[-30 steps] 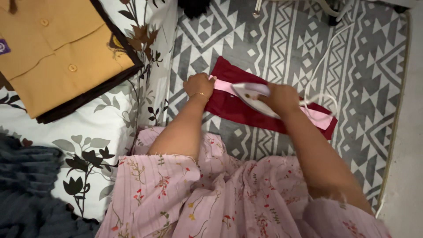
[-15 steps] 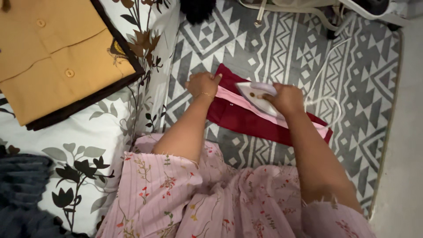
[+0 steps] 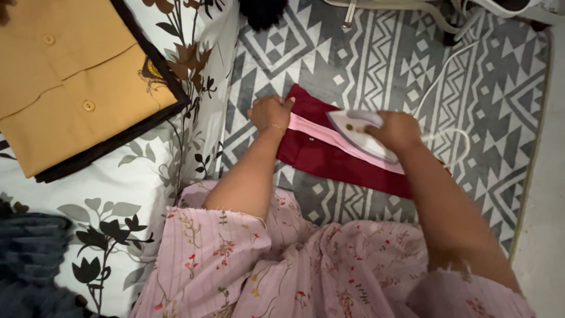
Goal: The person irons a maroon garment with a white and purple iron on a patterned rug, then folds it into a small rectangle.
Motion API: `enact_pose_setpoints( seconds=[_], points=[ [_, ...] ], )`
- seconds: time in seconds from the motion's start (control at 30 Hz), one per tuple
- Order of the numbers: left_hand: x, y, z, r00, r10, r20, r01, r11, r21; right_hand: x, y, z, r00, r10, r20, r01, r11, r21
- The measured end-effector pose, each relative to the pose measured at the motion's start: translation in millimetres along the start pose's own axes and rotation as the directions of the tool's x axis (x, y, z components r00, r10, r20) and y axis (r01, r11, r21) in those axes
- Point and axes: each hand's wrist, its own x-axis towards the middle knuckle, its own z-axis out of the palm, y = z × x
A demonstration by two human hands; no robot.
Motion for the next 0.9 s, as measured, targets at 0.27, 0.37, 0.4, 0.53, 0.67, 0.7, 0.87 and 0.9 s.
enact_pose_setpoints(
  seconds=[0.27, 0.37, 0.4, 0.53, 0.67, 0.7, 0.87, 0.9],
  points=[
    [-1.0, 2.0, -0.1, 0.999, -0.045, 0.001, 0.045, 0.998, -0.048, -12.4, 29.2, 7.1, 0.997, 0.078, -0.002, -0.078, 0.997, -0.001],
    [0.2, 4.6, -0.6, 0.999, -0.044, 0.008, 0.044, 0.999, -0.009, -1.1, 12.3, 8.8, 0.992, -0.053, -0.119, 0.053, 0.999, -0.007],
    [-0.4, 5.5, -0.6, 0.998, -0.06, 0.016, 0.06, 0.998, -0.026, 5.1, 3.4, 7.2, 0.993, -0.061, -0.105, 0.057, 0.997, -0.048],
    [-1.4, 4.6, -0.9, 0.998, -0.058, 0.006, 0.058, 0.998, -0.029, 24.0, -37.4, -2.5, 0.979, -0.15, -0.135, 0.154, 0.988, 0.015],
    [-0.8, 6.4, -2.2, 0.999, -0.039, 0.012, 0.039, 0.999, -0.03, 26.4, -46.5, -16.7, 0.999, -0.045, 0.01, 0.045, 0.999, 0.015],
    [-1.6, 6.2, -3.3, 0.999, -0.037, 0.003, 0.037, 0.999, -0.026, 22.8, -43.1, -16.2, 0.999, -0.034, 0.038, 0.033, 0.999, 0.022],
    [-2.3, 5.1, -2.7, 0.997, -0.068, 0.038, 0.069, 0.997, -0.041, -6.2, 6.3, -1.9, 0.999, 0.035, 0.041, -0.036, 0.999, 0.005],
    [-2.5, 4.8, -2.5, 0.999, -0.048, 0.012, 0.048, 0.998, -0.039, -16.0, 20.3, -0.5, 0.992, 0.084, 0.096, -0.082, 0.996, -0.02]
  ],
)
